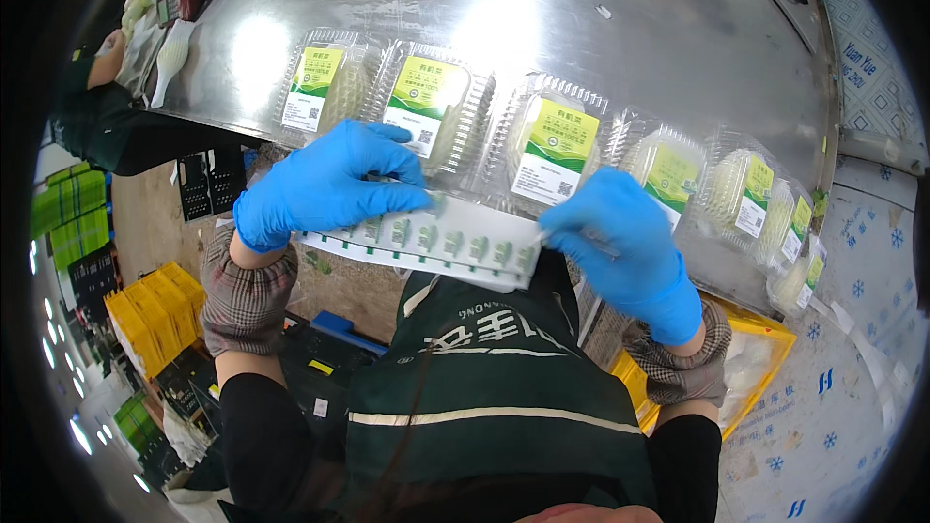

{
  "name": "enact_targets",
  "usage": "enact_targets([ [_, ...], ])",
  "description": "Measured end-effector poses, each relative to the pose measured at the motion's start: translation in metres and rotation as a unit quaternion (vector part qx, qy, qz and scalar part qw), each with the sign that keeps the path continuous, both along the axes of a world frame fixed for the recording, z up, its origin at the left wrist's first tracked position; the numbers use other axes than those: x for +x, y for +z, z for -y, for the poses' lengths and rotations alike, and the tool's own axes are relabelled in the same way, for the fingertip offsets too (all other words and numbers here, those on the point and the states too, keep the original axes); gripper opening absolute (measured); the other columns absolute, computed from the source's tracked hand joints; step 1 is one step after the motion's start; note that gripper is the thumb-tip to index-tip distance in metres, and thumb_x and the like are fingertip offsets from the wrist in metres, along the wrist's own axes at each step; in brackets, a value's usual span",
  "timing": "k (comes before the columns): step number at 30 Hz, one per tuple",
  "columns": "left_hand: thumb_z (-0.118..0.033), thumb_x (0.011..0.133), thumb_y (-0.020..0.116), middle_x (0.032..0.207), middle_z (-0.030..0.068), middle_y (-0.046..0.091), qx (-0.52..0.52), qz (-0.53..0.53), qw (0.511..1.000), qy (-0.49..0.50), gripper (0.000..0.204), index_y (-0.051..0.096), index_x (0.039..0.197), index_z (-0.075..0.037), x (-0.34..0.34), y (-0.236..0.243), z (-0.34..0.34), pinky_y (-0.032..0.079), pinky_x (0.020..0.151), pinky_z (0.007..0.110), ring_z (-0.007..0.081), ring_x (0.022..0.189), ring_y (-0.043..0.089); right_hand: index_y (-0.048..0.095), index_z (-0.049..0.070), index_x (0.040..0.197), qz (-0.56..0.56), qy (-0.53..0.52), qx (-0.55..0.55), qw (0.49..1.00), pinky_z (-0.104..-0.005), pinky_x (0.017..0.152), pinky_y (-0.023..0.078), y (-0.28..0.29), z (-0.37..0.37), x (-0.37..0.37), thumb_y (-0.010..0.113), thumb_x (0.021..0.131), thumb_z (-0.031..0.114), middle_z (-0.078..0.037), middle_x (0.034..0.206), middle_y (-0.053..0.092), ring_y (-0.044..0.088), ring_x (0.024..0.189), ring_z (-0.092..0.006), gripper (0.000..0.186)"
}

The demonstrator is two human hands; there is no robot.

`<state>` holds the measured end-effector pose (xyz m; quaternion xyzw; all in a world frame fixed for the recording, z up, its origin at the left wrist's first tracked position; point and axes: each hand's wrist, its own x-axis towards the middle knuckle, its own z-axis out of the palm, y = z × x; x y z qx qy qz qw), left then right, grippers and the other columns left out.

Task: The person places white, foam-netted fruits into clear plastic clamshell containers on a stainless steel table. They seal the containers, apply labels, and arrange them into yellow plastic crates. The person also stacks empty crates and handles a smartphone briefly.

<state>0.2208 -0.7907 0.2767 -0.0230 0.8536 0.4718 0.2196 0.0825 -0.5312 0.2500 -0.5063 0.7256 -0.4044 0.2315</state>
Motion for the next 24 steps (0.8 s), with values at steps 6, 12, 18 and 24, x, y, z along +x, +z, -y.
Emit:
enact_targets([
  [6,-0.021,0.083,0.066,0.065,0.0105,0.06,-0.009,0.013,1.0,0.026,0.022,0.065,0.074,-0.001,0.032,0.0,0.032,0.043,0.095,0.037,0.0194,0.062,0.058,0.053,0.004,0.102,0.096,-0.355,0.01,0.93,-0.0317,0.064,0.044,-0.052,0.024,0.009,0.065,0.08,0.006,-0.004,0.074,0.051,0.051,0.07,-0.0167,0.025],
  [12,-0.02,0.085,0.063,0.058,0.0086,0.058,-0.015,-0.013,1.0,0.019,0.019,0.066,0.074,-0.005,0.058,-0.005,0.061,0.035,0.105,0.04,0.018,0.054,0.055,0.061,0.002,0.085,0.051,-0.357,-0.068,0.93,-0.0308,0.065,0.046,-0.052,0.057,0.024,0.07,0.076,0.009,-0.005,0.076,0.056,0.054,0.07,-0.0161,0.015],
  [18,-0.021,0.085,0.063,0.054,0.009,0.055,-0.031,-0.074,0.997,0.018,0.021,0.064,0.072,-0.004,0.068,-0.01,0.075,0.04,0.098,0.038,0.0199,0.049,0.052,0.064,0.002,0.076,-0.131,-0.263,0.033,0.955,-0.0292,0.061,0.041,-0.064,0.124,0.044,0.071,0.074,0.012,-0.007,0.071,0.057,0.05,0.066,-0.0163,0.012],
  [24,-0.022,0.082,0.066,0.069,0.007,0.061,-0.04,0.005,0.997,0.06,0.016,0.066,0.081,-0.006,0.074,-0.008,0.088,0.036,0.102,0.041,0.021,0.066,0.058,0.065,0.003,0.097,-0.018,-0.049,-0.07,0.996,-0.0318,0.07,0.048,-0.017,0.146,0.07,0.07,0.076,0.011,-0.01,0.08,0.059,0.059,0.081,-0.0202,0.023],
])
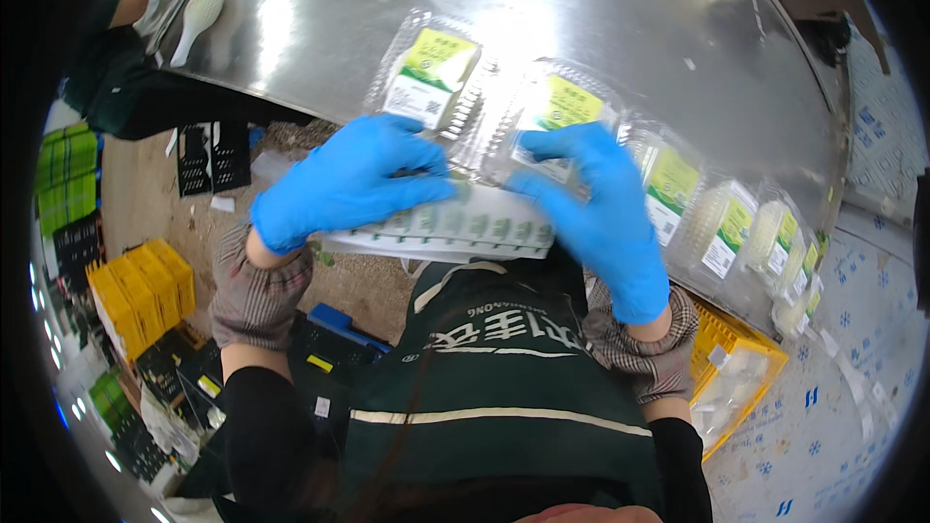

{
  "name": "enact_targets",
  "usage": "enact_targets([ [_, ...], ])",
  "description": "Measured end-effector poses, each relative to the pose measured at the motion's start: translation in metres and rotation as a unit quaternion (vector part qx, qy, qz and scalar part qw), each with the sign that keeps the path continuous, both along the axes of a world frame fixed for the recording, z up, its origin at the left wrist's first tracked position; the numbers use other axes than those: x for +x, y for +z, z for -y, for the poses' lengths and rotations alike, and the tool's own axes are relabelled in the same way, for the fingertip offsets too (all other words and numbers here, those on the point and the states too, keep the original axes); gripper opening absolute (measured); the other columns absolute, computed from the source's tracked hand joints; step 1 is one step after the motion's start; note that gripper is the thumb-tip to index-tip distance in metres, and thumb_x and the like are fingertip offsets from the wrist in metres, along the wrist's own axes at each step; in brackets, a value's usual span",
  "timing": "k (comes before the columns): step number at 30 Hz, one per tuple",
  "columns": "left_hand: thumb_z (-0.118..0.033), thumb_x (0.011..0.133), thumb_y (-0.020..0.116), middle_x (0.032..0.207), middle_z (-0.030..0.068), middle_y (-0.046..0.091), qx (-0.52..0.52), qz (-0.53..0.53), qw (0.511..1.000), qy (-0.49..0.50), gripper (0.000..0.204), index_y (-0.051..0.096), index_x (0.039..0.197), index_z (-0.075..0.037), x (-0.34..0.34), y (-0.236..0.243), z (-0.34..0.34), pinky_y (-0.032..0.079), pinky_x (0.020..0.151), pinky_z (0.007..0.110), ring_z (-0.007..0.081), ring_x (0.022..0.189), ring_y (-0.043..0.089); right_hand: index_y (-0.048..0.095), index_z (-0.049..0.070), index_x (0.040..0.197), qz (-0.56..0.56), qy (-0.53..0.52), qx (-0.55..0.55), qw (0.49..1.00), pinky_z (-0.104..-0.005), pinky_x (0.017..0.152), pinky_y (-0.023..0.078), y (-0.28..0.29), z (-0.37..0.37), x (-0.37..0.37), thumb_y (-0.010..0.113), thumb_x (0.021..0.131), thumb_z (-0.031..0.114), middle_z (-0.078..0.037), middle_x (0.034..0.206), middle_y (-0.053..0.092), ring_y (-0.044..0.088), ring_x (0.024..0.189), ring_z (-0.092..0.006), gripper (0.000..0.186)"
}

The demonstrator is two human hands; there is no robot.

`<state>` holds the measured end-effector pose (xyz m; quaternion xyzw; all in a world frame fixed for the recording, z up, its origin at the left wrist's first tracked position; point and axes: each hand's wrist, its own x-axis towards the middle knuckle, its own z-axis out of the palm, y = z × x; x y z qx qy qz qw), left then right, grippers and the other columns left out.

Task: The person places white, foam-netted fruits into clear plastic clamshell containers on a stainless steel table. They seal the containers, apply labels, and arrange them into yellow plastic crates. The person also stacks empty crates and handles a smartphone briefly.

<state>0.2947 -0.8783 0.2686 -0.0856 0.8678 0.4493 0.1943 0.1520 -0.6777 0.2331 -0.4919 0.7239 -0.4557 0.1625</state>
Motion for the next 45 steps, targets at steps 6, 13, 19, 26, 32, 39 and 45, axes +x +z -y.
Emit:
enact_targets([
  [6,-0.024,0.08,0.069,0.078,0.0072,0.066,0.036,0.045,0.998,0.023,0.016,0.07,0.085,-0.008,0.004,0.001,0.014,0.034,0.106,0.037,0.0164,0.083,0.062,0.063,0.008,0.108,-0.034,0.119,0.048,0.991,-0.0332,0.072,0.047,-0.001,0.021,0.028,0.07,0.077,0.013,-0.008,0.083,0.059,0.059,0.083,-0.0206,0.033],
  [13,-0.022,0.078,0.073,0.071,0.0042,0.066,0.123,0.174,0.964,0.158,0.019,0.069,0.085,-0.005,0.013,-0.006,0.022,0.048,0.062,0.024,0.0102,0.063,0.059,0.062,0.006,0.087,-0.182,0.118,-0.063,0.974,-0.0352,0.067,0.045,-0.001,0.037,0.037,0.066,0.071,0.007,-0.006,0.082,0.057,0.055,0.076,-0.0231,0.016],
  [19,-0.02,0.079,0.071,0.071,0.0047,0.065,0.148,0.087,0.975,0.14,0.018,0.068,0.084,-0.003,0.052,0.0,0.038,0.047,0.061,0.025,0.0077,0.063,0.058,0.059,0.004,0.076,0.036,-0.129,-0.017,0.991,-0.0399,0.076,0.041,-0.052,0.101,0.017,0.069,0.071,0.014,-0.009,0.088,0.055,0.05,0.088,-0.0264,0.015],
  [26,-0.019,0.079,0.072,0.078,0.0069,0.063,0.095,-0.028,0.995,0.028,0.017,0.069,0.085,-0.004,0.042,0.017,0.04,0.048,0.063,0.027,0.0134,0.069,0.061,0.064,0.003,0.087,-0.06,-0.143,0.036,0.987,-0.0395,0.08,0.042,-0.045,0.067,-0.016,0.072,0.07,0.02,-0.014,0.096,0.055,0.05,0.089,-0.0286,0.025],
  [32,-0.021,0.08,0.07,0.1,0.0088,0.063,-0.103,-0.242,0.964,0.028,0.033,0.065,0.11,-0.009,-0.043,0.044,0.032,0.046,0.083,0.031,0.0205,0.095,0.059,0.062,-0.001,0.109,0.301,-0.039,0.18,0.936,-0.0331,0.076,0.049,0.02,-0.01,-0.035,0.074,0.076,0.036,-0.013,0.093,0.065,0.06,0.091,-0.0188,0.05],
  [39,-0.04,0.084,0.065,0.119,0.0119,0.059,-0.082,-0.031,0.937,0.338,0.058,0.054,0.124,0.0,-0.056,-0.085,0.121,0.041,0.095,0.032,0.0194,0.114,0.051,0.063,-0.001,0.103,0.086,-0.323,0.06,0.941,-0.0272,0.063,0.047,-0.019,-0.128,-0.24,0.07,0.08,0.035,-0.008,0.083,0.066,0.059,0.069,-0.0129,0.043],
  [45,-0.029,0.095,0.049,0.12,0.0096,0.057,0.357,-0.026,0.846,0.395,0.048,0.041,0.135,-0.004,0.029,-0.145,0.089,0.048,0.087,0.034,0.0173,0.102,0.058,0.054,0.001,0.118,-0.277,-0.255,0.289,0.88,-0.039,0.095,0.042,-0.023,-0.127,-0.076,0.055,0.088,0.017,-0.018,0.116,0.055,0.053,0.108,-0.0297,0.034],
])
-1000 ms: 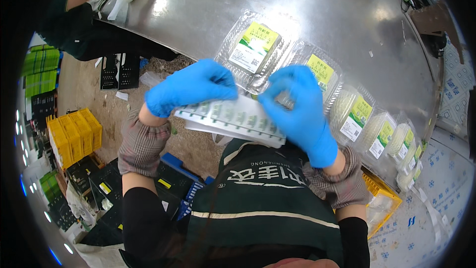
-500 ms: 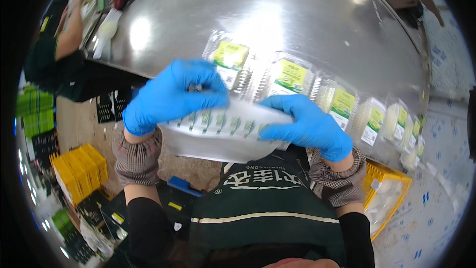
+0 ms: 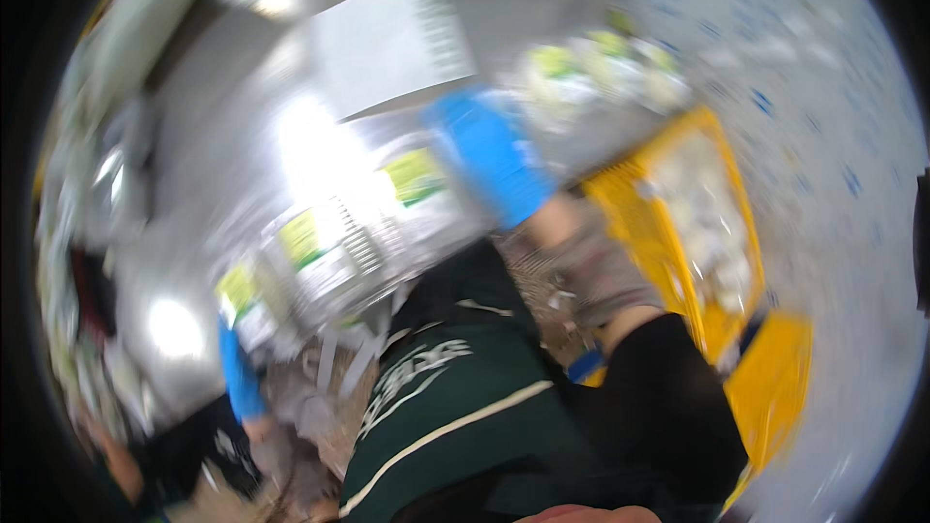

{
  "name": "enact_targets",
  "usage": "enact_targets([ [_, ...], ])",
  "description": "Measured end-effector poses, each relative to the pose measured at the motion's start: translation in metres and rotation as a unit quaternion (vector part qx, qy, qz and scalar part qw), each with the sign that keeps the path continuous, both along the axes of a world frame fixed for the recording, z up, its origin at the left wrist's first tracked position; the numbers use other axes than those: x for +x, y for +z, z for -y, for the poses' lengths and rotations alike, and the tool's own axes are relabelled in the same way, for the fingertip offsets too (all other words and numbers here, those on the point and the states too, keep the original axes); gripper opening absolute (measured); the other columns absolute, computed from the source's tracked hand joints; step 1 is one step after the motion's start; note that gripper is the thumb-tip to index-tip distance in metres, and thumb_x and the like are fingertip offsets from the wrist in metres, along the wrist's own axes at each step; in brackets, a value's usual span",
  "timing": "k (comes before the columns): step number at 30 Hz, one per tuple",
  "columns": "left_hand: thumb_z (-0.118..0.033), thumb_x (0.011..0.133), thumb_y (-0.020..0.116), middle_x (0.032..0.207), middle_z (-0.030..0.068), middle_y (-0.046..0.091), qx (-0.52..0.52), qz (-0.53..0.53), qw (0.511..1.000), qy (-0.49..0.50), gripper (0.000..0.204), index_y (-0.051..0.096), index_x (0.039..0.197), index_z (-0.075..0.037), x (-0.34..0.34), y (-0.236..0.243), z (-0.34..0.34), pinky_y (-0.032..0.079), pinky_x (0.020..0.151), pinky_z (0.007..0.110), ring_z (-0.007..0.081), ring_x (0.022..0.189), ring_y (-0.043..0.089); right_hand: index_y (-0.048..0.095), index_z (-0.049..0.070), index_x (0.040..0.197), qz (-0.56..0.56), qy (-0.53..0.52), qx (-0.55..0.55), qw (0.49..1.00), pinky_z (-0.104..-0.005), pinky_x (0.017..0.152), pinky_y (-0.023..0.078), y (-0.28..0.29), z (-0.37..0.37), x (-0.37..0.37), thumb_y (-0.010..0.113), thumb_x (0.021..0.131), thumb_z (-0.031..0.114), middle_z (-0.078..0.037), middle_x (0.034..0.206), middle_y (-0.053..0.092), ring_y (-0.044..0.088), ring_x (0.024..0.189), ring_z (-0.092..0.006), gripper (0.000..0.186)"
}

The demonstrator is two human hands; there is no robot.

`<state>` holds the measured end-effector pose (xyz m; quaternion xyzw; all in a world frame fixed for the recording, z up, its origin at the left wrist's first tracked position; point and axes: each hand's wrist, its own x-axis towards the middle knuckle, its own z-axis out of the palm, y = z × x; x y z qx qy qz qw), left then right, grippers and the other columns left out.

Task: The person places white, foam-netted fruits into clear plastic clamshell containers on a stainless steel table. They seal the containers, apply labels, and arrange them into yellow plastic crates. The person also stacks empty crates and handles a smartphone briefly.

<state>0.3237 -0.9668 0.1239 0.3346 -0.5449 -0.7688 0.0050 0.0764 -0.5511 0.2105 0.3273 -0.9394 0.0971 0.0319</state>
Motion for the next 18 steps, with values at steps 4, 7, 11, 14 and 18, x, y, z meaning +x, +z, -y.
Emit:
enact_targets([
  [4,-0.031,0.095,0.048,0.123,0.0095,0.055,-0.043,-0.052,0.997,-0.029,0.051,0.039,0.137,-0.005,-0.018,0.009,-0.02,0.047,0.089,0.035,0.0191,0.107,0.056,0.037,-0.012,0.129,-0.025,-0.218,-0.182,0.958,-0.0458,0.095,0.041,-0.052,0.042,0.057,0.052,0.09,0.028,-0.03,0.122,0.045,0.046,0.112,-0.043,0.058],
  [7,-0.034,0.095,0.046,0.127,0.0095,0.052,-0.063,-0.07,0.996,0.006,0.052,0.037,0.139,-0.006,-0.005,0.03,-0.003,0.046,0.091,0.037,0.0209,0.112,0.053,0.036,-0.009,0.132,0.071,-0.209,-0.258,0.941,-0.0465,0.098,0.038,-0.032,0.041,0.053,0.058,0.086,0.032,-0.03,0.125,0.043,0.043,0.116,-0.0435,0.065],
  [11,-0.037,0.095,0.039,0.131,0.0102,0.049,-0.043,-0.078,0.987,0.133,0.051,0.043,0.135,-0.005,0.01,0.058,0.007,0.044,0.094,0.038,0.0247,0.116,0.05,0.042,0.001,0.13,0.108,-0.155,-0.351,0.917,-0.0478,0.097,0.037,-0.069,0.043,0.035,0.069,0.078,0.044,-0.026,0.121,0.047,0.045,0.113,-0.0409,0.073],
  [14,-0.037,0.095,0.044,0.113,0.0077,0.059,-0.065,-0.129,0.976,0.162,0.045,0.05,0.127,-0.007,0.012,0.059,0.008,0.049,0.083,0.034,0.0188,0.098,0.058,0.057,-0.002,0.109,0.176,-0.143,-0.185,0.956,-0.0467,0.089,0.04,-0.061,0.04,0.02,0.064,0.081,0.049,-0.021,0.082,0.06,0.058,0.084,-0.0352,0.059],
  [18,-0.034,0.088,0.056,0.121,0.0083,0.052,-0.002,-0.143,0.987,0.066,0.053,0.042,0.133,-0.009,-0.02,0.076,-0.073,0.045,0.085,0.031,0.0168,0.103,0.052,0.056,-0.006,0.077,0.323,-0.212,-0.313,0.868,-0.0337,0.057,0.046,-0.047,0.042,0.019,0.078,0.068,0.044,-0.014,0.074,0.059,0.058,0.068,-0.0172,0.056],
])
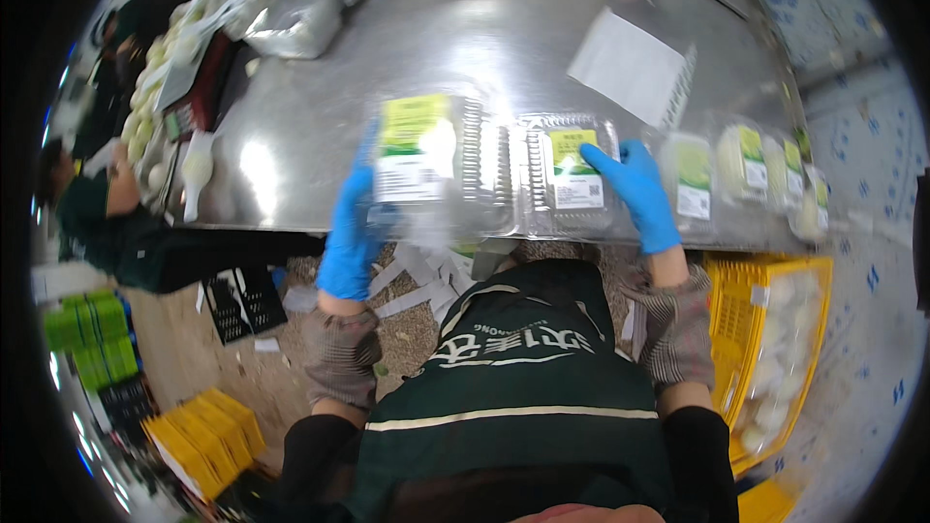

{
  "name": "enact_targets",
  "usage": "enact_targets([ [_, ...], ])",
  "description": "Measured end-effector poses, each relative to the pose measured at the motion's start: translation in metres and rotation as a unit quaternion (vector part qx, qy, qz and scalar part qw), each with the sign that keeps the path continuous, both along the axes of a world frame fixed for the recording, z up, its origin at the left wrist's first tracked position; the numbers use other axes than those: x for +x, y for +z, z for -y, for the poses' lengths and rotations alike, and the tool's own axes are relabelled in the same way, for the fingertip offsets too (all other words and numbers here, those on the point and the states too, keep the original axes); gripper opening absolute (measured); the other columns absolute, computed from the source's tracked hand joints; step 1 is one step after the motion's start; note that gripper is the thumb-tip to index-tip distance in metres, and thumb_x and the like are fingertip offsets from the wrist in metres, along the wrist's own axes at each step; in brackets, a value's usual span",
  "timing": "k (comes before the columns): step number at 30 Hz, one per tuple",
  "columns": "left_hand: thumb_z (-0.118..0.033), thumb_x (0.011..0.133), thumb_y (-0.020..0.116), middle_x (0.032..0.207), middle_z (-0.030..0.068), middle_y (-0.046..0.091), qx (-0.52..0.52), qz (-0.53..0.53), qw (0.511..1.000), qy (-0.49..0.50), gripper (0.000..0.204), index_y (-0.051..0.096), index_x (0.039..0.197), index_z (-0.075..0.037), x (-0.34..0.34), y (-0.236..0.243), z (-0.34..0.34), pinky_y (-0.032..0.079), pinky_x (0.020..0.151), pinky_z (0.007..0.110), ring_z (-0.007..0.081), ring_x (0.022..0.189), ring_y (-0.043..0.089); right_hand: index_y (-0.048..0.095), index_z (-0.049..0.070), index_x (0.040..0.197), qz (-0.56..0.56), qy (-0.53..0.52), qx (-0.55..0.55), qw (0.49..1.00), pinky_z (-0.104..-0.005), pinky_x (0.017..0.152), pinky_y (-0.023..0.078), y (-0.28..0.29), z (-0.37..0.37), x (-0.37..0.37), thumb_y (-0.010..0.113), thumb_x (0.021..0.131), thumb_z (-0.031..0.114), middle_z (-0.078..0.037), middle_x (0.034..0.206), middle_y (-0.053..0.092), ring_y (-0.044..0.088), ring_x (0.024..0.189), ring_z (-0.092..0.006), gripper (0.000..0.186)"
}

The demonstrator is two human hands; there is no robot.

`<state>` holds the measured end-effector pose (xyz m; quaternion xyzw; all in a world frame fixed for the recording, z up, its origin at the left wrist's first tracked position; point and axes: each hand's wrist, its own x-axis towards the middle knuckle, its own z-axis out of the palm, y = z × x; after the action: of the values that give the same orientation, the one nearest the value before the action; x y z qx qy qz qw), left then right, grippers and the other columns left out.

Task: The person places white, foam-netted fruits into clear plastic clamshell containers on a stainless steel table. They seal the containers, apply labels, and arrange them into yellow plastic crates. The person also stacks empty crates and handles a smartphone briefly.

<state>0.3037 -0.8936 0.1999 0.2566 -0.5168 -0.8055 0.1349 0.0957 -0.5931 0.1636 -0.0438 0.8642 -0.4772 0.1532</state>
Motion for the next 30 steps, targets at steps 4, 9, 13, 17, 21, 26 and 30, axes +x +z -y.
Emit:
enact_targets([
  [4,-0.026,0.085,0.057,0.138,0.0118,0.042,0.069,-0.036,0.997,-0.029,0.069,0.027,0.144,-0.005,-0.02,0.01,-0.027,0.035,0.103,0.034,0.0218,0.126,0.041,0.05,0.005,0.094,0.073,0.0,-0.214,0.974,-0.0283,0.069,0.045,-0.026,-0.007,0.004,0.078,0.072,0.033,-0.004,0.085,0.051,0.052,0.084,-0.0128,0.045],
  [9,-0.028,0.087,0.056,0.141,0.0118,0.038,-0.076,0.0,0.996,-0.039,0.068,0.027,0.144,-0.005,-0.032,0.011,-0.028,0.025,0.109,0.035,0.0225,0.131,0.035,0.049,0.007,0.097,0.132,-0.057,-0.256,0.956,-0.0284,0.076,0.044,-0.014,-0.02,0.003,0.074,0.076,0.024,-0.004,0.09,0.051,0.051,0.087,-0.0132,0.037],
  [13,-0.029,0.089,0.054,0.144,0.0113,0.035,-0.069,0.009,0.997,-0.033,0.067,0.026,0.145,-0.006,-0.024,-0.004,-0.02,0.022,0.11,0.035,0.0224,0.132,0.031,0.049,0.003,0.122,0.225,-0.062,-0.445,0.865,-0.0321,0.085,0.053,0.059,-0.006,0.003,0.06,0.086,0.026,-0.013,0.112,0.059,0.061,0.099,-0.0231,0.044],
  [17,-0.031,0.091,0.051,0.142,0.0114,0.037,-0.005,0.003,1.0,-0.006,0.063,0.028,0.144,-0.004,-0.031,0.005,-0.035,0.029,0.107,0.035,0.0215,0.13,0.034,0.046,0.004,0.129,0.148,0.067,-0.433,0.887,-0.0324,0.097,0.043,0.126,0.068,0.037,0.053,0.093,0.028,-0.01,0.123,0.054,0.053,0.112,-0.021,0.045],
  [21,-0.034,0.098,0.041,0.128,0.0112,0.052,0.114,0.054,0.987,0.095,0.051,0.036,0.138,-0.002,-0.039,0.013,-0.038,0.048,0.09,0.031,0.0189,0.111,0.055,0.046,0.001,0.113,0.132,0.038,-0.351,0.926,-0.0277,0.089,0.041,0.127,0.134,0.054,0.07,0.08,0.037,-0.009,0.105,0.05,0.051,0.099,-0.0169,0.054],
  [26,-0.036,0.098,0.042,0.128,0.0124,0.051,0.138,0.019,0.988,-0.062,0.054,0.035,0.138,-0.001,-0.039,-0.024,-0.004,0.051,0.085,0.028,0.0178,0.107,0.057,0.042,0.0,0.116,0.141,0.041,-0.369,0.918,-0.0264,0.082,0.044,0.129,0.124,0.05,0.075,0.075,0.037,-0.012,0.105,0.051,0.052,0.098,-0.0169,0.065],
  [30,-0.034,0.098,0.042,0.129,0.0129,0.05,0.145,0.026,0.984,-0.099,0.054,0.032,0.14,-0.002,-0.063,-0.022,-0.021,0.051,0.083,0.027,0.0174,0.105,0.058,0.044,0.001,0.121,0.176,0.016,-0.373,0.911,-0.029,0.085,0.046,0.126,0.1,0.034,0.073,0.077,0.037,-0.015,0.112,0.053,0.055,0.1,-0.0191,0.065],
])
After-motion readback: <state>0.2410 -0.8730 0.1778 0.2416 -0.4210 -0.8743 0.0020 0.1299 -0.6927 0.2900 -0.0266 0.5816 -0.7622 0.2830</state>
